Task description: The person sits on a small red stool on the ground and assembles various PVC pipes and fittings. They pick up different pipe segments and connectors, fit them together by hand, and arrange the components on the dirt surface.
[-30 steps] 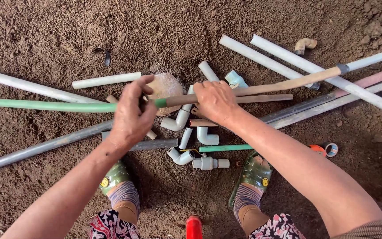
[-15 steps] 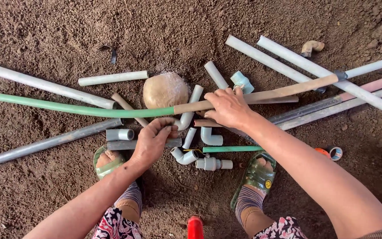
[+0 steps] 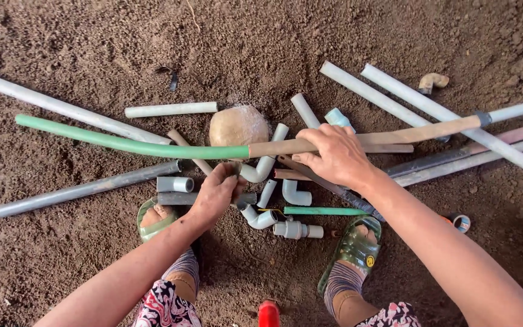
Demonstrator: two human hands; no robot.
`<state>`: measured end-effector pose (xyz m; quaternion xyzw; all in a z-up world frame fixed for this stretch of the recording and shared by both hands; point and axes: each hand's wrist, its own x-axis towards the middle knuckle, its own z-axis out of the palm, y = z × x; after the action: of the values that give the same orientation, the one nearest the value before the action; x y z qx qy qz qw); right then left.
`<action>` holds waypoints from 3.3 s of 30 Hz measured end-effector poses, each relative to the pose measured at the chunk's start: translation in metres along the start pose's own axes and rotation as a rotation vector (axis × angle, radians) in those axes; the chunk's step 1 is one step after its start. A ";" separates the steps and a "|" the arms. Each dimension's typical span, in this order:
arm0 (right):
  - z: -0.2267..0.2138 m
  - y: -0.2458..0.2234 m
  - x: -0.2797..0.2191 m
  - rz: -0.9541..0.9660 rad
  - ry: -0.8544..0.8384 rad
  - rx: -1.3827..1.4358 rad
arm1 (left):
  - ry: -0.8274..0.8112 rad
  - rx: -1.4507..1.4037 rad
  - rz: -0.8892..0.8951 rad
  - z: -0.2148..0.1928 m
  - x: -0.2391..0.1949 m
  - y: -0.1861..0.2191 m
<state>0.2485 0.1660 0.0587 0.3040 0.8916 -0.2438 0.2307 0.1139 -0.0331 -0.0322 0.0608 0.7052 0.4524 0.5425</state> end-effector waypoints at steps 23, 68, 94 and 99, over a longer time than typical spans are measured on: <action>-0.046 -0.071 0.032 -0.072 -0.354 0.295 | 0.089 -0.437 0.215 0.014 0.009 0.049; 0.020 -0.054 0.066 -0.037 -0.081 0.390 | -0.114 0.068 0.177 -0.019 -0.035 0.089; 0.067 -0.037 0.056 -0.209 0.180 0.211 | 0.013 1.065 0.411 -0.014 0.110 0.062; 0.070 -0.037 0.055 -0.221 0.193 0.178 | -0.069 1.100 0.376 -0.011 0.131 0.052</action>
<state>0.2036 0.1234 -0.0153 0.2453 0.9125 -0.3154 0.0878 0.0303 0.0668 -0.0886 0.4726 0.7954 0.1061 0.3643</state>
